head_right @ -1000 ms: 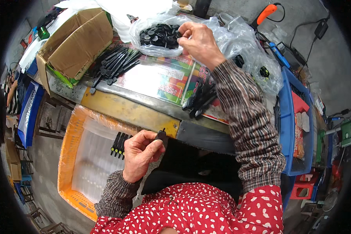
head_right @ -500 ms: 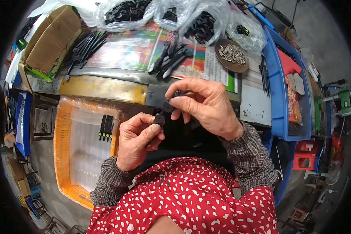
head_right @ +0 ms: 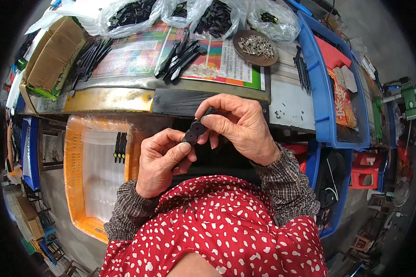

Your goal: The person assembles small black plastic components by hand, inserting pins into parts, then places the assembled parts into a bin.

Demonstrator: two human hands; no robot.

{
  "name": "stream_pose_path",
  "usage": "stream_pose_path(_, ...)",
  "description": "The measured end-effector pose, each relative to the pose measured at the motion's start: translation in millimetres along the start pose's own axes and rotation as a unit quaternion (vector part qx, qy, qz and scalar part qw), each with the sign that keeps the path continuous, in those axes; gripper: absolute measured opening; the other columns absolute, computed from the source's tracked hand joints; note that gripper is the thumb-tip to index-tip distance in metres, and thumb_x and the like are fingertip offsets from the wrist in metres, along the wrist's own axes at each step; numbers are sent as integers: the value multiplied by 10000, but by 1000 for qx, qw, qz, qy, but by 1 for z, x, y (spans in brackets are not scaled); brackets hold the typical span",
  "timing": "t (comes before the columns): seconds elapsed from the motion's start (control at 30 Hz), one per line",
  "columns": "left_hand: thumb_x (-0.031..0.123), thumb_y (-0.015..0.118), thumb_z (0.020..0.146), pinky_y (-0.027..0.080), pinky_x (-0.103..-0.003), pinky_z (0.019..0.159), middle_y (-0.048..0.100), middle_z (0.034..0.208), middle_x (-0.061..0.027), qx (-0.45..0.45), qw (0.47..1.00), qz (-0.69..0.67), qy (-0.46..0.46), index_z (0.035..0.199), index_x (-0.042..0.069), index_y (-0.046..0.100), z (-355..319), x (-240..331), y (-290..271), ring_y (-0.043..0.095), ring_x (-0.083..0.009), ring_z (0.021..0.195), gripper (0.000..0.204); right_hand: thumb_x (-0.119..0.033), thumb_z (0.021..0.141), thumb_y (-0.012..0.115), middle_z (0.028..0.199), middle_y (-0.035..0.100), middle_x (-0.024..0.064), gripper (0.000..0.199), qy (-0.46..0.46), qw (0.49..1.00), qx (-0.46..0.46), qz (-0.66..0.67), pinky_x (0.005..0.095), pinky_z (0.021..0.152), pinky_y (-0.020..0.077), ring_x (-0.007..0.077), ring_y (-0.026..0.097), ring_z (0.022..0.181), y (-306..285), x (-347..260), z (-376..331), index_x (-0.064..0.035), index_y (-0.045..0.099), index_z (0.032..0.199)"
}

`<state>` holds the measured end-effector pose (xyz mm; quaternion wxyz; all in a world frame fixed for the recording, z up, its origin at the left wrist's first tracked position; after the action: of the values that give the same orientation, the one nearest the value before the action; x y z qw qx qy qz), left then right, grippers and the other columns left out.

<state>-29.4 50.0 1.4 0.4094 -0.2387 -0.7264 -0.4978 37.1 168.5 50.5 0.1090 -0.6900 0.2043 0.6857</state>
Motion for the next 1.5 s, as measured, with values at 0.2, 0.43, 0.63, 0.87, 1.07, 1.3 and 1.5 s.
stream_pose_path(0.2, 78, 619, 896, 341, -173, 435, 644, 735, -69, 1, 1000, 23, 13, 959, -8, 618, -1, -6, 5, 494, -53, 519, 107, -49, 909, 590, 813, 649, 64, 132, 0, 1000, -7, 4, 196, 545, 497, 95, 631, 693, -4, 6, -8, 39, 604, 1007)
stream_pose_path(0.43, 62, 622, 893, 345, -165, 446, 647, 743, -61, -3, 1000, 25, 9, 967, -16, 618, -1, -10, 5, 495, -48, 530, 108, -35, 903, 594, 831, 645, 74, 131, -4, 1000, -16, 2, 200, 556, 505, 110, 640, 710, -6, 16, -12, 50, 606, 1003)
stream_pose_path(0.63, 44, 618, 894, 362, -164, 456, 649, 747, -62, 6, 995, 96, 36, 969, -17, 623, -1, -11, 4, 503, -45, 544, 96, -31, 903, 594, 832, 647, 81, 128, -19, 1000, -23, -11, 202, 556, 509, 132, 657, 721, -7, 18, -14, 54, 605, 997)
stream_pose_path(0.87, 62, 624, 895, 336, -162, 437, 643, 734, -60, -8, 999, 30, 13, 966, -6, 627, 1, -17, 5, 489, -45, 522, 98, -41, 899, 603, 831, 648, 86, 125, -10, 1000, -9, -16, 202, 551, 508, 128, 656, 704, -9, 21, -15, 50, 607, 986)
stream_pose_path(1.07, 78, 624, 898, 325, -163, 430, 636, 725, -61, -7, 1000, 9, -11, 964, -3, 627, 0, -24, 2, 482, -45, 513, 105, -39, 900, 600, 825, 648, 85, 122, 10, 1000, 4, -17, 204, 546, 508, 125, 653, 693, -10, 27, -16, 47, 605, 985)
stream_pose_path(1.3, 76, 615, 901, 325, -167, 425, 632, 721, -61, -2, 1000, 7, -27, 957, 0, 619, 0, -27, -2, 474, -46, 502, 95, -64, 920, 578, 808, 648, 84, 139, -36, 996, 80, -10, 213, 549, 523, 130, 654, 683, -24, 22, -20, 41, 600, 1009)
stream_pose_path(1.5, 76, 598, 915, 345, -167, 435, 631, 720, -48, -6, 998, -26, -59, 961, -20, 606, -1, -32, -3, 497, -44, 513, 107, -83, 922, 587, 800, 640, 90, 164, -17, 998, 52, 13, 223, 542, 527, 142, 655, 677, -17, 29, -21, 52, 592, 1015)
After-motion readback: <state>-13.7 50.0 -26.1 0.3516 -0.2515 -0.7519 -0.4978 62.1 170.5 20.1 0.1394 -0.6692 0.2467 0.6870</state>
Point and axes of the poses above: each hand's wrist, its own z-axis towards the middle knuckle, its own y-axis out of the palm, x = y × z, the point moved 9 cm from there along z, towards the middle knuckle
